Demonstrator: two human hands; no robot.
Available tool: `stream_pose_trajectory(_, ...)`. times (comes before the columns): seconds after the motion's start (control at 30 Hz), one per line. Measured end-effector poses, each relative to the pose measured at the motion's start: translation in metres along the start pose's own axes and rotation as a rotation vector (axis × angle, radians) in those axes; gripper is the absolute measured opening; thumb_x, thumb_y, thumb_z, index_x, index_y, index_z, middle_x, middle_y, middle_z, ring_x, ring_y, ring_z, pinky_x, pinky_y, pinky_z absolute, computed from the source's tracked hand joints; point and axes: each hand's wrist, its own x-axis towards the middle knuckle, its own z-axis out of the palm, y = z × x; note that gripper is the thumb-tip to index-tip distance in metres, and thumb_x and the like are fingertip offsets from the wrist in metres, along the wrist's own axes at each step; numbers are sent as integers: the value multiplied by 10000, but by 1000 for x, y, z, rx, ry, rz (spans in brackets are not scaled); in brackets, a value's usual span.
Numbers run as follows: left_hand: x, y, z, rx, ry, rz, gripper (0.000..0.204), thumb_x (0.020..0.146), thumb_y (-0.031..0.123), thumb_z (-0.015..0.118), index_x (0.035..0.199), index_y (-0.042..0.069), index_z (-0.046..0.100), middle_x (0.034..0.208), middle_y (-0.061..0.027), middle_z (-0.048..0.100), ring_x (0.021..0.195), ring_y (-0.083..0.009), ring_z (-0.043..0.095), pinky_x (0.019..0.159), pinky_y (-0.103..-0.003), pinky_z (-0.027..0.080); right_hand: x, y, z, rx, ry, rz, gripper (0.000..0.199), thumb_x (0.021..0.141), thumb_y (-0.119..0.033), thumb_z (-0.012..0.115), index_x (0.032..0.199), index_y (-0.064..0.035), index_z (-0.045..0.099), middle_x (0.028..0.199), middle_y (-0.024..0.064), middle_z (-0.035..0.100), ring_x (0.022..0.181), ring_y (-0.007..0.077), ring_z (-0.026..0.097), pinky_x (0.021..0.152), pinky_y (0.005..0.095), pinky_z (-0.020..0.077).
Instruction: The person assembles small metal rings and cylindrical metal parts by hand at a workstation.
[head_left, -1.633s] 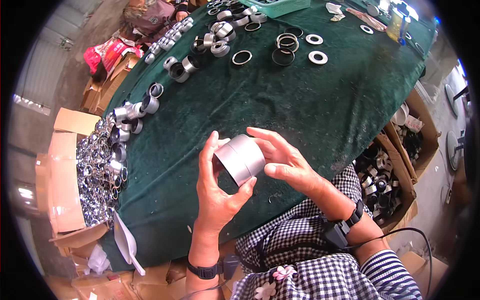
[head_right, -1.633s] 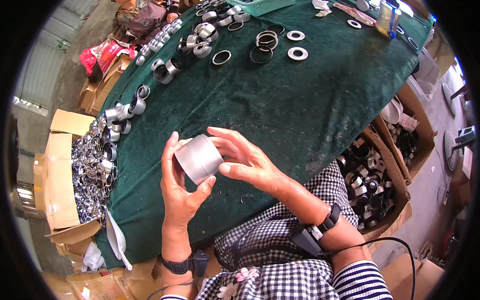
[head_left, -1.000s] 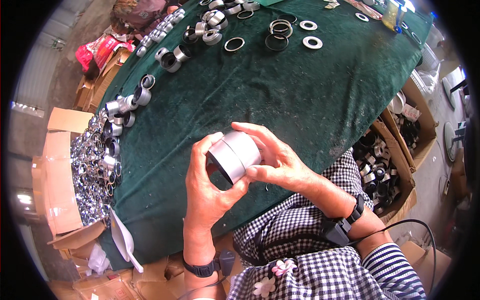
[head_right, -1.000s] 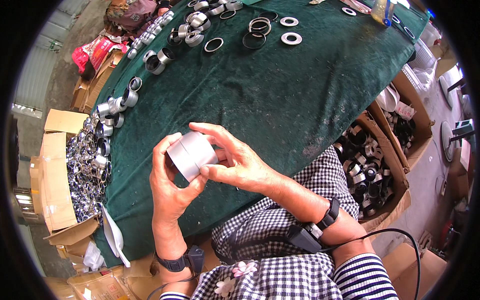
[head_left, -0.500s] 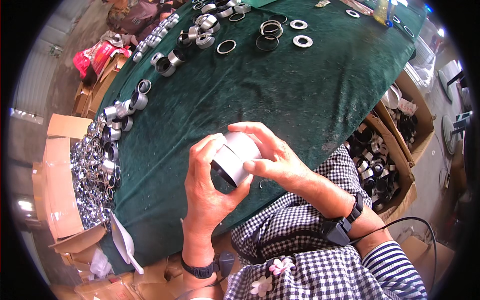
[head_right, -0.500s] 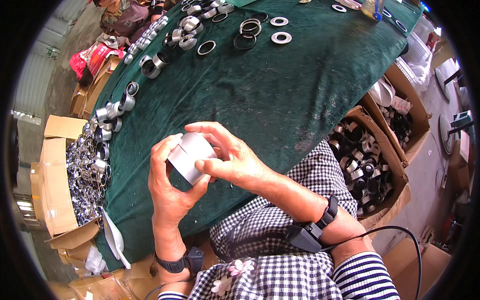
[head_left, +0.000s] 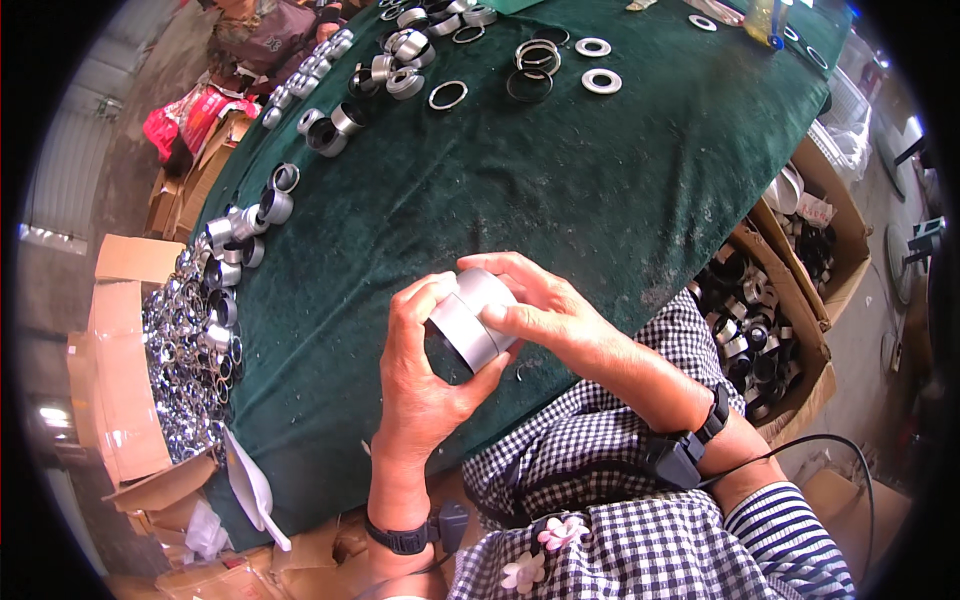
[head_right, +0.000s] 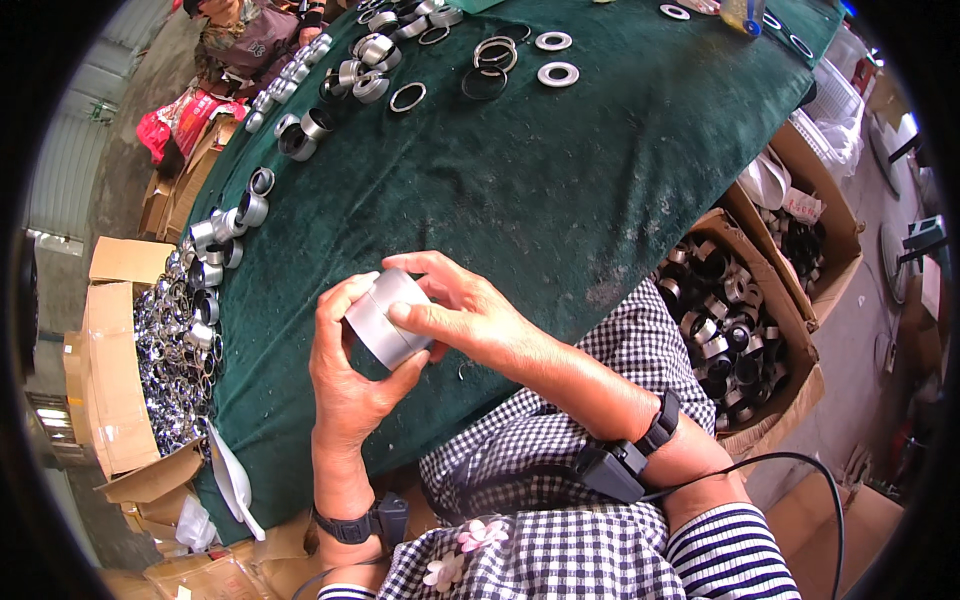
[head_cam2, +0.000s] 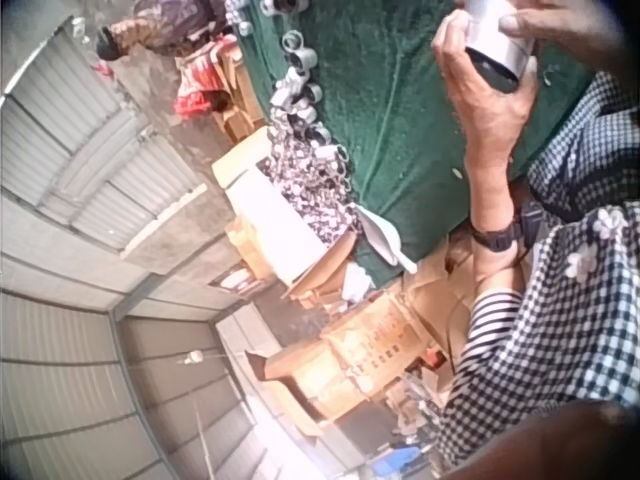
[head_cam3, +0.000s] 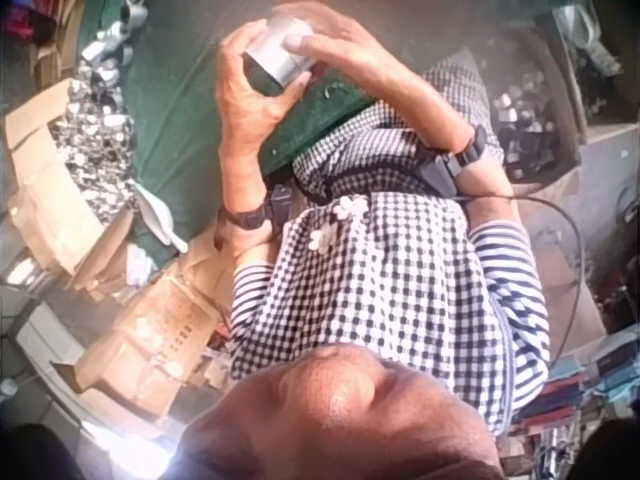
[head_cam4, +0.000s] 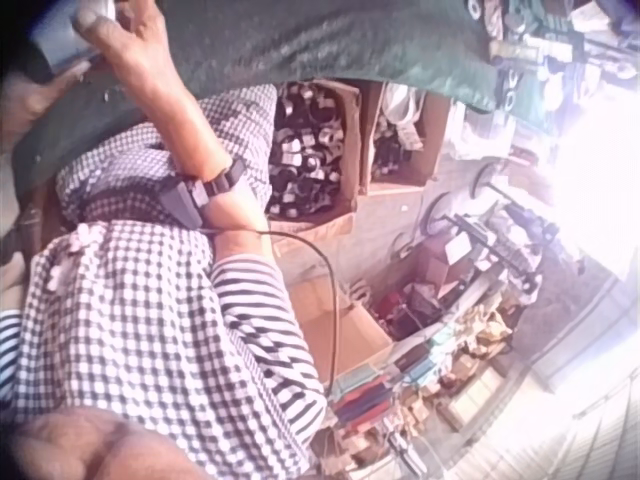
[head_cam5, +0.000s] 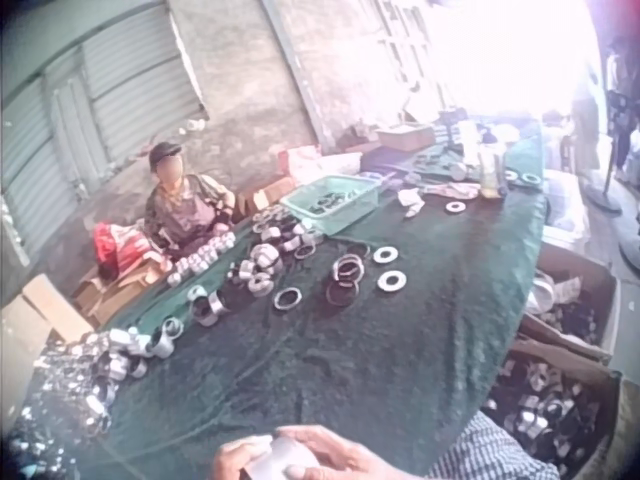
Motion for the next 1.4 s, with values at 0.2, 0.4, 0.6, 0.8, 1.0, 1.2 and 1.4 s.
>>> stream_pose_trajectory(0.2,-1,-26,8,-32,31,-180,732,693,158,852,1321,49,490,1238,-136,581,1154,-264,583,997,-395,462,15,7,-14,-684,224,-337,666,810,-299,761,1381,-92,485,1170,151,598,1025,290,652,872,391,536)
stream_pose_trajectory(0.4,-9,-93,35,-205,291,-231,607,779,105,788,1304,37,491,1233,-128,574,1110,-215,571,996,-355,455,37,9,-49,-1214,166,-397,514,821,-319,744,1255,-88,595,1060,152,619,1024,349,597,876,443,511)
stream_pose_trajectory(0.6,-37,-122,23,-257,200,-252,497,890,308,711,1210,9,474,1397,-244,487,1291,-321,495,1100,-433,370,93,-13,-107,-1210,331,-390,344,878,-226,691,1182,-78,629,1093,137,626,882,294,673,780,393,550)
stream_pose_trajectory(0.8,-28,-132,12,-404,343,-373,507,951,354,633,1273,-11,490,1380,-208,507,1207,-297,552,1067,-449,404,176,-31,-161,-1576,454,-446,299,869,-176,662,1149,-78,632,1100,140,607,886,331,664,774,421,548)
stream_pose_trajectory(1.0,-30,-137,14,-356,326,-397,367,931,230,659,1191,-4,547,1271,-181,571,999,-234,637,918,-374,499,246,-37,-153,-1661,402,-488,125,855,-176,636,828,-56,611,905,130,596,809,342,648,669,441,526)
stream_pose_trajectory(1.2,-27,-138,12,-308,281,-380,261,914,148,657,1116,3,578,1202,-178,606,936,-207,647,852,-337,522,303,-16,-132,-1767,210,-499,154,861,-190,634,876,-36,633,971,151,611,873,345,655,731,447,546)
stream_pose_trajectory(1.4,-26,-135,14,-314,277,-342,155,930,82,620,1062,3,602,1157,-151,633,903,-188,649,815,-309,531,269,-11,-124,-1650,216,-376,211,855,-230,671,831,-22,642,914,150,605,827,345,642,705,439,520)
